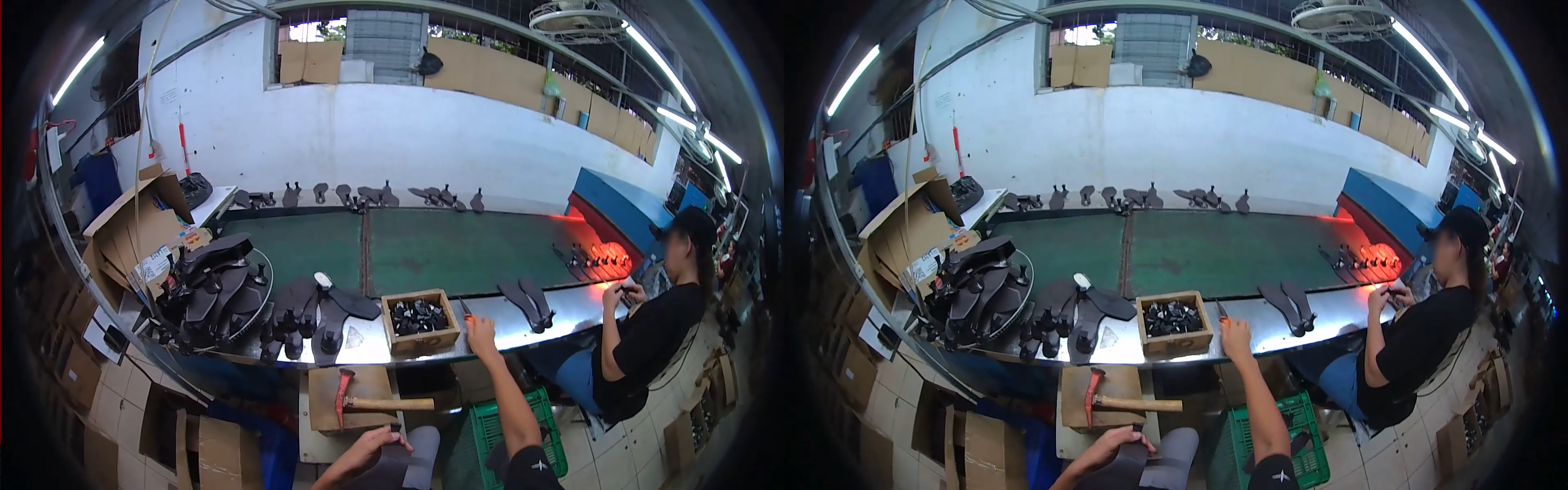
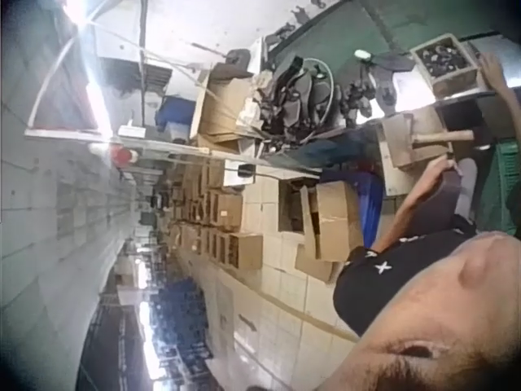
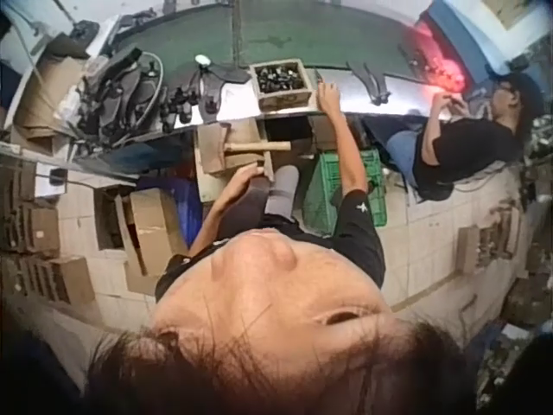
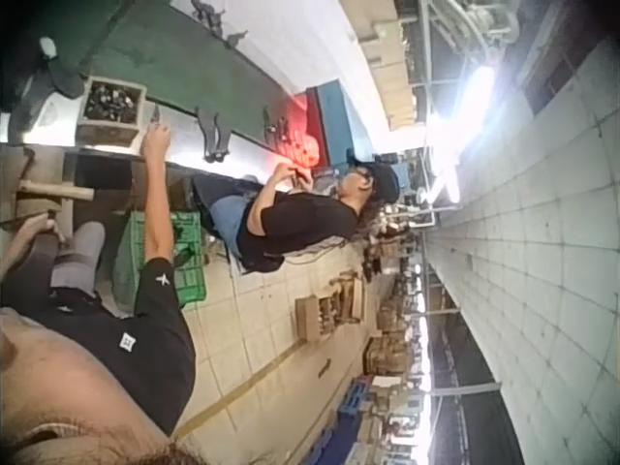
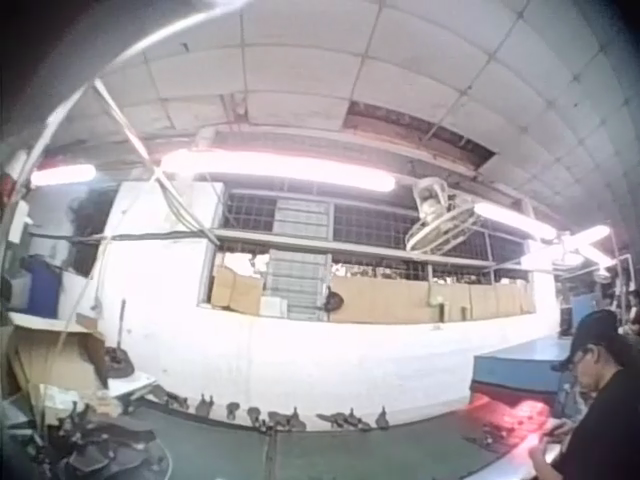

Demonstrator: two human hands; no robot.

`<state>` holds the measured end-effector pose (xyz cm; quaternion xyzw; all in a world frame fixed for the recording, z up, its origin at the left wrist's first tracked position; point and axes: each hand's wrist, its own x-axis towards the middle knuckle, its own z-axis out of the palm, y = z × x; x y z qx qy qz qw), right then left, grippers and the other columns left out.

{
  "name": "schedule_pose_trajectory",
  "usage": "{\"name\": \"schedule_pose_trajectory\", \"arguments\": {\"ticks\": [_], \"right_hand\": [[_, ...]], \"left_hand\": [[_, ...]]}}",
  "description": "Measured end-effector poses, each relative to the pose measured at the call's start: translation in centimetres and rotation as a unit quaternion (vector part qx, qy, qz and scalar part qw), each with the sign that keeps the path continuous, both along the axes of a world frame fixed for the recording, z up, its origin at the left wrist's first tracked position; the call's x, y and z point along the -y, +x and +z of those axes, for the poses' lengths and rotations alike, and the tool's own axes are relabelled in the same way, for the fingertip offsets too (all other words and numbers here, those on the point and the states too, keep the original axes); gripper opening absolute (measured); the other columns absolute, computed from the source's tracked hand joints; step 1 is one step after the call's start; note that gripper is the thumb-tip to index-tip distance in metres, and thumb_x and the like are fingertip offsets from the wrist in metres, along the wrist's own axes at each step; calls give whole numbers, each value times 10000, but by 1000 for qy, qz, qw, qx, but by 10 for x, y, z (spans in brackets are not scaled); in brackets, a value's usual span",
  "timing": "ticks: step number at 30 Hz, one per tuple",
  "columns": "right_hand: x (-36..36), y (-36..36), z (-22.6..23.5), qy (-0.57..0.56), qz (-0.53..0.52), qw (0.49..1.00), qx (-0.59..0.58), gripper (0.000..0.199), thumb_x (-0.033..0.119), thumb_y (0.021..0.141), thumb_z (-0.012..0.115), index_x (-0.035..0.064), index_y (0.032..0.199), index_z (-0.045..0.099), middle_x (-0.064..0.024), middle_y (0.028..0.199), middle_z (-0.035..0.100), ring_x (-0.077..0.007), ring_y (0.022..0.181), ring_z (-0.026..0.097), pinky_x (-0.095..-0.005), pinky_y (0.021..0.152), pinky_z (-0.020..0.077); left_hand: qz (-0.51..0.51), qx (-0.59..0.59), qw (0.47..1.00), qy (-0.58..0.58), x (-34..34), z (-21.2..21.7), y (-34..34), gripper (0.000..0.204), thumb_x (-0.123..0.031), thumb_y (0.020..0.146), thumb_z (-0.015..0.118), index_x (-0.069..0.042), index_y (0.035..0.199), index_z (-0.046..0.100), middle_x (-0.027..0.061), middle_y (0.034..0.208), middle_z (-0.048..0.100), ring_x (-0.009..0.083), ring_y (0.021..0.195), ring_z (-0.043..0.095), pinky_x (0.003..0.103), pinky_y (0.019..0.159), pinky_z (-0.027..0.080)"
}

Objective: Manually assembling and hammering shoe upper components in a factory environment.

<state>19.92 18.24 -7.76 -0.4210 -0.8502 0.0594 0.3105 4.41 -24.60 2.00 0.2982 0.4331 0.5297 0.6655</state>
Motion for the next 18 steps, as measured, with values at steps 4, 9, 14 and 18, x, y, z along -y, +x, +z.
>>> {"name": "schedule_pose_trajectory", "arguments": {"ticks": [4,9,14,18], "right_hand": [[66,34,12,-439,176,645,-600,326,291,1006,509,8,1099,642,-117,1159,617,-202,1034,587,-334,878,469],[205,140,49,-512,298,641,-488,375,260,899,573,-57,1056,700,-185,1361,536,-134,1084,572,-274,808,486],[318,165,101,-535,290,693,-385,580,179,792,613,-77,1310,560,-178,1580,277,-248,1310,481,-347,1067,373],[357,186,138,-461,237,805,-289,590,59,778,590,-45,1353,511,-145,1593,270,-295,1451,309,-425,1179,220]], "left_hand": [[-40,31,999,2,-8,-13,-3,294,-240,978,510,20,1008,644,130,1046,688,225,1049,617,349,1000,426],[-113,54,992,-5,-18,3,12,294,-241,971,535,24,1047,638,146,1076,680,241,1066,620,352,1012,427],[-255,37,965,45,-33,10,36,323,-249,1014,520,24,1142,636,103,1043,696,163,1029,637,282,951,467],[-295,-8,953,71,-26,46,59,292,-243,1015,508,7,1081,645,56,958,675,120,930,622,259,869,471]]}}
